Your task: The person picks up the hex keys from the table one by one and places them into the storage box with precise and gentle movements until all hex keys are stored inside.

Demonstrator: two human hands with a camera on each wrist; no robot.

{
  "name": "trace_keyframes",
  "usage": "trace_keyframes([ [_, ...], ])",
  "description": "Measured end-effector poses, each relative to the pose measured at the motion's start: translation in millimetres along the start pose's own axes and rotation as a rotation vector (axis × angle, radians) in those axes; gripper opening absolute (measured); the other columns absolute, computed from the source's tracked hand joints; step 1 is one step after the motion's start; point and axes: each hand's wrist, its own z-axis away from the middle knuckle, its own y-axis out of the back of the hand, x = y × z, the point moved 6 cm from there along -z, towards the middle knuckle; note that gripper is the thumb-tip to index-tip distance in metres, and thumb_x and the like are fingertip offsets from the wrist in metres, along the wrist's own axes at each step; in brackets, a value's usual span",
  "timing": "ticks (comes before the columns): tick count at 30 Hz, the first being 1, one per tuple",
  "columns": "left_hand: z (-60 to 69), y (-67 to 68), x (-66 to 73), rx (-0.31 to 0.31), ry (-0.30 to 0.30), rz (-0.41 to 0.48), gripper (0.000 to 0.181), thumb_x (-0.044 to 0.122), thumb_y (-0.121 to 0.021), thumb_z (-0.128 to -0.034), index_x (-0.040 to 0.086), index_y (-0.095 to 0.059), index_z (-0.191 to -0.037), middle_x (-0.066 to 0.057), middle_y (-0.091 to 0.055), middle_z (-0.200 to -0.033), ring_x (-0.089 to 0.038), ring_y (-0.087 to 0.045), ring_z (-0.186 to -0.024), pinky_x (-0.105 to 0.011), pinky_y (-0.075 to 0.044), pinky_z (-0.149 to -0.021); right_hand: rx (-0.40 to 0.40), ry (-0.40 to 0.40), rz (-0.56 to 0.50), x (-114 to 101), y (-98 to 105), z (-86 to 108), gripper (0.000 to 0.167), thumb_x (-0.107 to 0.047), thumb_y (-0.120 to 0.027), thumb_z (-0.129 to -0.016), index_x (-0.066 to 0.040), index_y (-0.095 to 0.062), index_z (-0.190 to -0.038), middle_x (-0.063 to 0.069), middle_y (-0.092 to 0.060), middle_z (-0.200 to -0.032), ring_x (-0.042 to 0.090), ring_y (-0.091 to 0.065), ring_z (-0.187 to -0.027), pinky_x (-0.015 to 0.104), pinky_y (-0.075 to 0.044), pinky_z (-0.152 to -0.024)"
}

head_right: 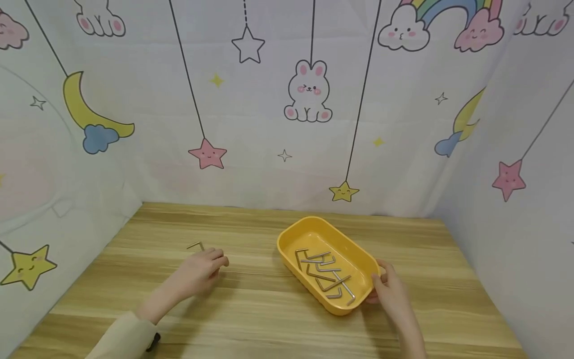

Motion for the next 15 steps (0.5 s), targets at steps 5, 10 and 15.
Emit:
trace_keyframes([
  [5,4.4,-1.6,-8.8,-0.024,-0.018,-0.022,0.018,0.002,-0.071,-0.0784,0.012,-0.064,-0.091,0.003,-0.057,-0.085,-0.013,-0.053,-0.076,-0.026,-0.048,-0.064,-0.001,0.001,0.004,0,0,0.4,0.048,-0.006,-0.041,-0.100,0.002,-0.029,-0.145,0.017,-0.052,-0.092,0.010,-0.064,-0.065,0.030,-0.059,-0.064],
  [10,7.0,-2.0,-16.3,-0.027,-0.052,-0.029,0.019,0.000,-0.071,-0.0775,0.011,-0.063,-0.091,0.002,-0.057,-0.085,-0.013,-0.053,-0.075,-0.026,-0.048,-0.064,0.001,0.001,0.005,-1,0,0.9,0.048,-0.006,-0.042,-0.100,0.002,-0.029,-0.145,0.017,-0.052,-0.092,0.010,-0.064,-0.065,0.031,-0.059,-0.064],
  [15,8.5,-1.6,-26.7,-0.016,-0.087,-0.074,0.027,-0.002,-0.073,-0.0740,0.011,-0.064,-0.096,0.001,-0.058,-0.088,-0.014,-0.055,-0.077,-0.027,-0.050,-0.066,0.000,-0.001,0.000,-1,0,0.9,0.048,-0.006,-0.042,-0.099,0.002,-0.029,-0.145,0.016,-0.052,-0.091,0.010,-0.064,-0.065,0.032,-0.059,-0.064],
])
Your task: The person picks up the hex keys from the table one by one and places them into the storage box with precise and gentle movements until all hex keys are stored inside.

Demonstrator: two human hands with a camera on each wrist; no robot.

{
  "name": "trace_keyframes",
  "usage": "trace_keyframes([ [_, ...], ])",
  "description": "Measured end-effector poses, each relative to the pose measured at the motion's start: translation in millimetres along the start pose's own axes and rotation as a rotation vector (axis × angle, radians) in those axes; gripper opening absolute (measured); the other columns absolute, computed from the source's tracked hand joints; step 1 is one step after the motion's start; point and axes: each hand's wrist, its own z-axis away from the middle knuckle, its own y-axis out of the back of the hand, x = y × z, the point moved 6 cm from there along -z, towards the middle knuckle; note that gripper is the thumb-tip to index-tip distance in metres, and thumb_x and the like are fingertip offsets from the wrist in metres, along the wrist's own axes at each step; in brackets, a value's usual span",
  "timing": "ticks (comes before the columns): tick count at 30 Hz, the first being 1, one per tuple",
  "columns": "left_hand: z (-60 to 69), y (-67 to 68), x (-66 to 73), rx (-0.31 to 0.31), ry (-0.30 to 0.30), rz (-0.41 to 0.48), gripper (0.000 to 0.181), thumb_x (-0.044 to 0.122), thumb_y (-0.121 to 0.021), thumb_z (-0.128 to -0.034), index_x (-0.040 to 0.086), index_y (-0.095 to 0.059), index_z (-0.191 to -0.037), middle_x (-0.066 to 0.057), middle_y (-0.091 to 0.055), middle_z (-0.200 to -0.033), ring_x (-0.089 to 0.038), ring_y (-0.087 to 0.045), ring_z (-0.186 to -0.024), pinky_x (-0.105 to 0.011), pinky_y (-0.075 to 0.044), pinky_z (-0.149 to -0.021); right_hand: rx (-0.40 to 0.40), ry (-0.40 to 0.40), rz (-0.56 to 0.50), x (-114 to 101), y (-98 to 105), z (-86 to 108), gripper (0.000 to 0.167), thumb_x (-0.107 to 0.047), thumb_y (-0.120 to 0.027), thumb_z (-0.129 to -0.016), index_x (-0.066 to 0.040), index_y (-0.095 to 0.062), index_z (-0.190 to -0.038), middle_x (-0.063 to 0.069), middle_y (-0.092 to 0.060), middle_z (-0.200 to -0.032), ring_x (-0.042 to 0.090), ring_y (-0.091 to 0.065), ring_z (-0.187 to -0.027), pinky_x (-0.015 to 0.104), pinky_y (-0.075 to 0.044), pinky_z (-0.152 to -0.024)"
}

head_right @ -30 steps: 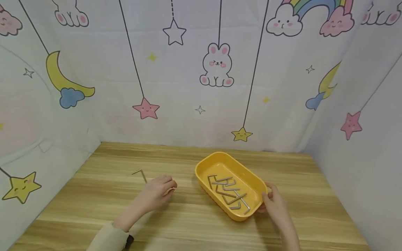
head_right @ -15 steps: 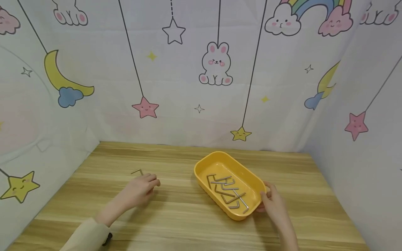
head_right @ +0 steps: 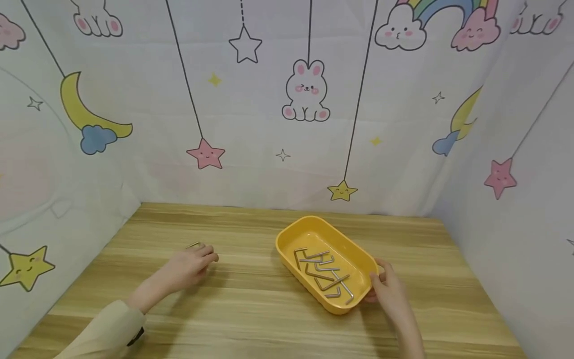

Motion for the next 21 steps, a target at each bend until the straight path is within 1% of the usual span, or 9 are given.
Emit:
trace_keyframes([
  [2,0.5,-0.6,-5.2,0.005,-0.012,-0.031,0.031,0.000,-0.075,-0.0730,0.011,-0.064,-0.099,0.000,-0.059,-0.091,-0.016,-0.057,-0.080,-0.029,-0.052,-0.068,0.002,-0.004,-0.003,0,0,0.0,0.048,-0.006,-0.042,-0.099,0.002,-0.029,-0.145,0.016,-0.052,-0.091,0.010,-0.064,-0.065,0.032,-0.060,-0.065],
  [4,0.5,-1.9,-10.4,-0.004,-0.019,-0.054,0.034,0.001,-0.075,-0.0732,0.011,-0.064,-0.104,-0.001,-0.060,-0.095,-0.017,-0.059,-0.085,-0.032,-0.054,-0.071,0.001,-0.005,-0.005,-1,0,0.2,0.048,-0.006,-0.041,-0.099,0.002,-0.029,-0.145,0.015,-0.052,-0.090,0.010,-0.064,-0.065,0.032,-0.060,-0.065],
  [7,0.9,-4.3,-17.8,-0.036,-0.012,-0.047,0.035,0.002,-0.075,-0.0756,0.010,-0.064,-0.107,-0.003,-0.061,-0.099,-0.021,-0.061,-0.090,-0.039,-0.055,-0.074,0.001,-0.006,-0.008,-1,0,0.8,0.048,-0.006,-0.041,-0.100,0.001,-0.029,-0.145,0.015,-0.052,-0.090,0.010,-0.064,-0.066,0.031,-0.059,-0.065],
  [10,1.6,-7.5,-24.4,-0.073,0.007,-0.029,0.030,0.004,-0.073,-0.0799,0.010,-0.064,-0.108,-0.006,-0.062,-0.104,-0.024,-0.061,-0.094,-0.044,-0.055,-0.076,-0.001,-0.002,-0.009,-1,0,0.9,0.048,-0.006,-0.042,-0.100,0.002,-0.029,-0.145,0.015,-0.052,-0.090,0.010,-0.064,-0.066,0.031,-0.059,-0.065],
  [13,2.4,-11.8,-30.6,-0.091,0.010,-0.037,0.028,0.007,-0.073,-0.0816,0.012,-0.064,-0.108,-0.005,-0.063,-0.104,-0.024,-0.061,-0.095,-0.047,-0.054,-0.079,-0.001,-0.003,-0.009,-1,0,1.4,0.048,-0.006,-0.042,-0.100,0.002,-0.029,-0.145,0.015,-0.052,-0.090,0.010,-0.064,-0.065,0.031,-0.059,-0.065],
  [15,3.1,-14.9,-34.2,-0.085,-0.001,-0.053,0.027,0.009,-0.074,-0.0811,0.012,-0.065,-0.106,-0.005,-0.062,-0.102,-0.024,-0.061,-0.094,-0.047,-0.053,-0.079,0.000,-0.005,-0.012,-2,0,1.6,0.048,-0.006,-0.042,-0.100,0.002,-0.029,-0.145,0.015,-0.051,-0.090,0.010,-0.064,-0.065,0.032,-0.059,-0.064],
  [21,3.4,-22.0,-40.1,-0.034,-0.058,-0.112,0.020,0.013,-0.076,-0.0797,0.014,-0.064,-0.095,0.000,-0.057,-0.091,-0.019,-0.056,-0.084,-0.040,-0.049,-0.072,-0.003,-0.001,-0.015,-2,0,1.2,0.047,-0.006,-0.042,-0.100,0.002,-0.029,-0.145,0.016,-0.051,-0.091,0.011,-0.064,-0.066,0.031,-0.059,-0.064],
])
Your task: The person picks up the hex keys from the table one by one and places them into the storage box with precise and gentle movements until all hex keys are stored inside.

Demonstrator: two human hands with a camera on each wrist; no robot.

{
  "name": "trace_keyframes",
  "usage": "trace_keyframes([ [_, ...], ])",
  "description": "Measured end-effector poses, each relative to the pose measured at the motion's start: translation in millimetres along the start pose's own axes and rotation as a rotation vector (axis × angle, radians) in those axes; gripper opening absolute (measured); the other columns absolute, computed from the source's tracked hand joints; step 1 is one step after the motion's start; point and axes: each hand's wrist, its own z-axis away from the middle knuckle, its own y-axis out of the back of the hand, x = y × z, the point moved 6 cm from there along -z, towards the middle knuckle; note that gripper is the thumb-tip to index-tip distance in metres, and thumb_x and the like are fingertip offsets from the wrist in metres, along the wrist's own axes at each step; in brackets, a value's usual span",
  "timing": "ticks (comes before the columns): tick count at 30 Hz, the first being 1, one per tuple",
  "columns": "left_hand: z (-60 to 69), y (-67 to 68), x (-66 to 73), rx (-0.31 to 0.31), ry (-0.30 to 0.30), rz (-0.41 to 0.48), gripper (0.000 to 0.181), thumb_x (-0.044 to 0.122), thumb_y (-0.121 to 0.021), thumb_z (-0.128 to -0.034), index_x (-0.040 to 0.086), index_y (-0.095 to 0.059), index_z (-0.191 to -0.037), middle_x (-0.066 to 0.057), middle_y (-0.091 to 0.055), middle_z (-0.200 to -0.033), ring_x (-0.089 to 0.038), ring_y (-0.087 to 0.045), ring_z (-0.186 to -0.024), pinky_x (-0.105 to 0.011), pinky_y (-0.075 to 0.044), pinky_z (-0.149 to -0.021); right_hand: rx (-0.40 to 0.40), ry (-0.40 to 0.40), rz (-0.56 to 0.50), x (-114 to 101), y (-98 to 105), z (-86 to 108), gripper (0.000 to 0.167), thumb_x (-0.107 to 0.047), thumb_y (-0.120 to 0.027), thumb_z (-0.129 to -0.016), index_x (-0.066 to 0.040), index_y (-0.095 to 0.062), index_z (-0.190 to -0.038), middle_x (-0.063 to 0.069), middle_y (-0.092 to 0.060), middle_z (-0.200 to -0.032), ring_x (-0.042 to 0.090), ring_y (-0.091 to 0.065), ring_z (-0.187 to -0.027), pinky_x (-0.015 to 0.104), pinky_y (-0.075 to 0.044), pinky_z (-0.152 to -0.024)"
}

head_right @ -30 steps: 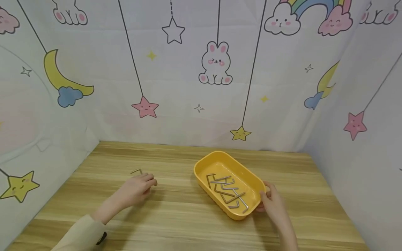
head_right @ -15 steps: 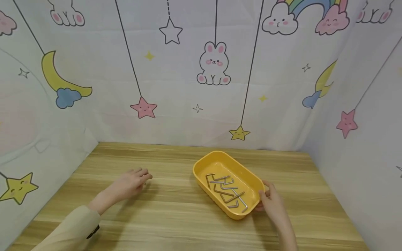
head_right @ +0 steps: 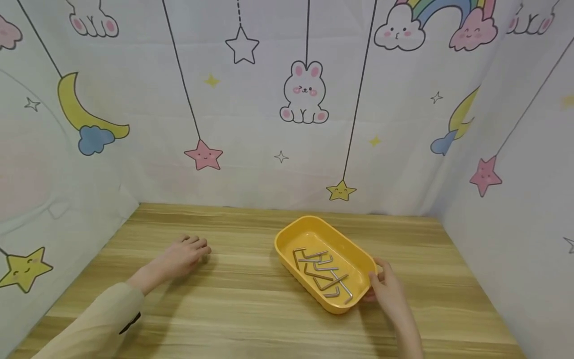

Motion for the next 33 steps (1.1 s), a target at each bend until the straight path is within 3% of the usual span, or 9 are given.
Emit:
trace_keyframes([
  [9,-3.4,-5.7,-1.7,-0.030,-0.079,-0.038,0.018,0.016,-0.072,-0.0828,0.016,-0.057,-0.093,0.002,-0.052,-0.086,-0.017,-0.050,-0.076,-0.034,-0.044,-0.067,-0.004,-0.016,0.002,3,0,-1.3,0.049,-0.006,-0.042,-0.100,0.003,-0.026,-0.146,0.015,-0.051,-0.091,0.010,-0.064,-0.065,0.031,-0.059,-0.064],
  [15,-6.4,-10.3,-2.1,-0.009,-0.140,-0.085,0.021,0.018,-0.071,-0.0825,0.016,-0.057,-0.098,0.003,-0.054,-0.087,-0.016,-0.052,-0.075,-0.032,-0.043,-0.065,-0.004,-0.013,0.007,2,0,-1.9,0.049,-0.006,-0.042,-0.100,0.002,-0.028,-0.145,0.016,-0.052,-0.092,0.011,-0.064,-0.066,0.031,-0.059,-0.064],
  [22,-9.1,-15.2,-1.5,-0.055,-0.155,-0.147,0.024,0.023,-0.068,-0.0870,0.016,-0.060,-0.109,0.000,-0.060,-0.097,-0.019,-0.057,-0.083,-0.036,-0.050,-0.070,-0.002,-0.005,0.001,2,0,-1.5,0.048,-0.006,-0.041,-0.099,0.002,-0.028,-0.145,0.016,-0.052,-0.091,0.011,-0.065,-0.065,0.031,-0.059,-0.064],
  [33,-12.6,-18.8,1.2,-0.107,-0.179,-0.260,0.028,0.015,-0.070,-0.0845,0.018,-0.060,-0.110,0.001,-0.062,-0.104,-0.018,-0.060,-0.090,-0.037,-0.052,-0.078,-0.003,-0.019,0.013,4,0,-1.4,0.050,-0.006,-0.042,-0.100,0.004,-0.026,-0.146,0.015,-0.052,-0.091,0.009,-0.064,-0.065,0.031,-0.059,-0.064],
])
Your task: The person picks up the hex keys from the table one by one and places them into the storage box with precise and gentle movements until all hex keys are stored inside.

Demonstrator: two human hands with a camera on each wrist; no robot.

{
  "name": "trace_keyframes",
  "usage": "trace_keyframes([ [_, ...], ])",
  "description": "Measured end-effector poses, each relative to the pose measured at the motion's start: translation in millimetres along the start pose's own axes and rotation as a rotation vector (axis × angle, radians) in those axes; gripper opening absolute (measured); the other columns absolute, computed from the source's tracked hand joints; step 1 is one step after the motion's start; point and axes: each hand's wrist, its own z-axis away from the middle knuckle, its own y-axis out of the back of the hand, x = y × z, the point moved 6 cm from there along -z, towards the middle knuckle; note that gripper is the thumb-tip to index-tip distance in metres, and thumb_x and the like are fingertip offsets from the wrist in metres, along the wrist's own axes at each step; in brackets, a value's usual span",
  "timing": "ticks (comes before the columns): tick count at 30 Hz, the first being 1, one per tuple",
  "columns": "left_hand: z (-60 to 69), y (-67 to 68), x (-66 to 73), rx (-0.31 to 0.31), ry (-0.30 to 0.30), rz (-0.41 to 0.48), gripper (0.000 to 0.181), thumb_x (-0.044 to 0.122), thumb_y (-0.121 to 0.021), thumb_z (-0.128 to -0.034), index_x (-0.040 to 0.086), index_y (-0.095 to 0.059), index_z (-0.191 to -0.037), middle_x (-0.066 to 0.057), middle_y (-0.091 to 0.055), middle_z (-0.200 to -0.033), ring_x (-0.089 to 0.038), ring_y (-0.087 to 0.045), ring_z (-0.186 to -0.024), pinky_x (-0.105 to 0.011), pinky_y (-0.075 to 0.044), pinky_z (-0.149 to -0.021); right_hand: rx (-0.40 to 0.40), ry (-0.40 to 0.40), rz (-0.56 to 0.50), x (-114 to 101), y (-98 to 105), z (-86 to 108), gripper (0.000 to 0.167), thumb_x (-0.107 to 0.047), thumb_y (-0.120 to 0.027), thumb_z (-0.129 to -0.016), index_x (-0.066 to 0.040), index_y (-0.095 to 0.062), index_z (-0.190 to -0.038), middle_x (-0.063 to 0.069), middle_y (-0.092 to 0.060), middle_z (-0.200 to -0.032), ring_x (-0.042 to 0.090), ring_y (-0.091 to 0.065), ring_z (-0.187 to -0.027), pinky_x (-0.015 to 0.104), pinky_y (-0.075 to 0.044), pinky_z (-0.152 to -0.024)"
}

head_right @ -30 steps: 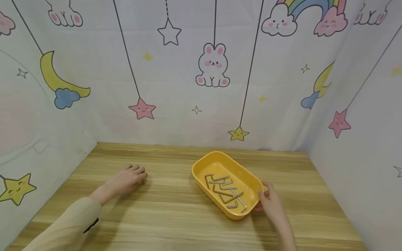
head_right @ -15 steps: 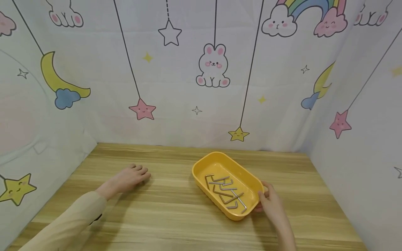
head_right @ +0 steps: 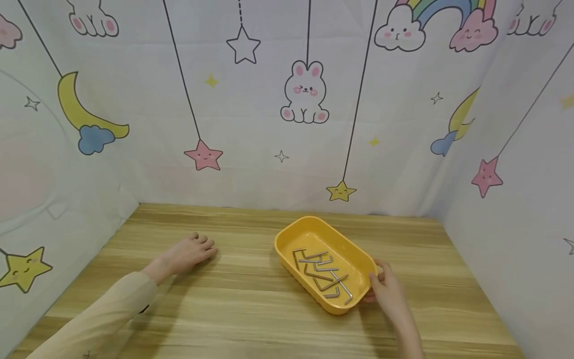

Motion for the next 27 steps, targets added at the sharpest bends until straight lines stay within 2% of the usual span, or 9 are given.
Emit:
trace_keyframes([
  [7,-3.2,0.7,1.9,-0.019,-0.002,0.004,0.027,0.014,-0.068,-0.0858,0.019,-0.060,-0.112,0.001,-0.063,-0.106,-0.019,-0.061,-0.093,-0.039,-0.053,-0.081,0.004,0.001,0.000,0.5,1.0,0.6,0.049,-0.006,-0.042,-0.100,0.004,-0.026,-0.146,0.015,-0.051,-0.092,0.009,-0.064,-0.065,0.032,-0.059,-0.065],
  [19,-1.5,-0.4,3.1,-0.036,0.018,0.007,0.038,0.011,-0.072,-0.0814,0.019,-0.061,-0.117,0.000,-0.063,-0.109,-0.021,-0.062,-0.093,-0.041,-0.053,-0.083,0.002,0.007,0.006,-1.9,-1.0,1.7,0.048,-0.008,-0.042,-0.100,0.001,-0.028,-0.146,0.018,-0.053,-0.093,0.011,-0.065,-0.067,0.032,-0.060,-0.065],
  [27,-9.3,7.3,9.0,0.084,0.009,-0.005,0.033,0.012,-0.070,-0.0810,0.020,-0.061,-0.111,0.002,-0.062,-0.102,-0.018,-0.058,-0.085,-0.035,-0.050,-0.070,0.005,0.007,-0.002,-1.6,-0.3,1.9,0.049,-0.006,-0.042,-0.100,0.002,-0.027,-0.146,0.015,-0.051,-0.091,0.010,-0.064,-0.066,0.031,-0.059,-0.064],
])
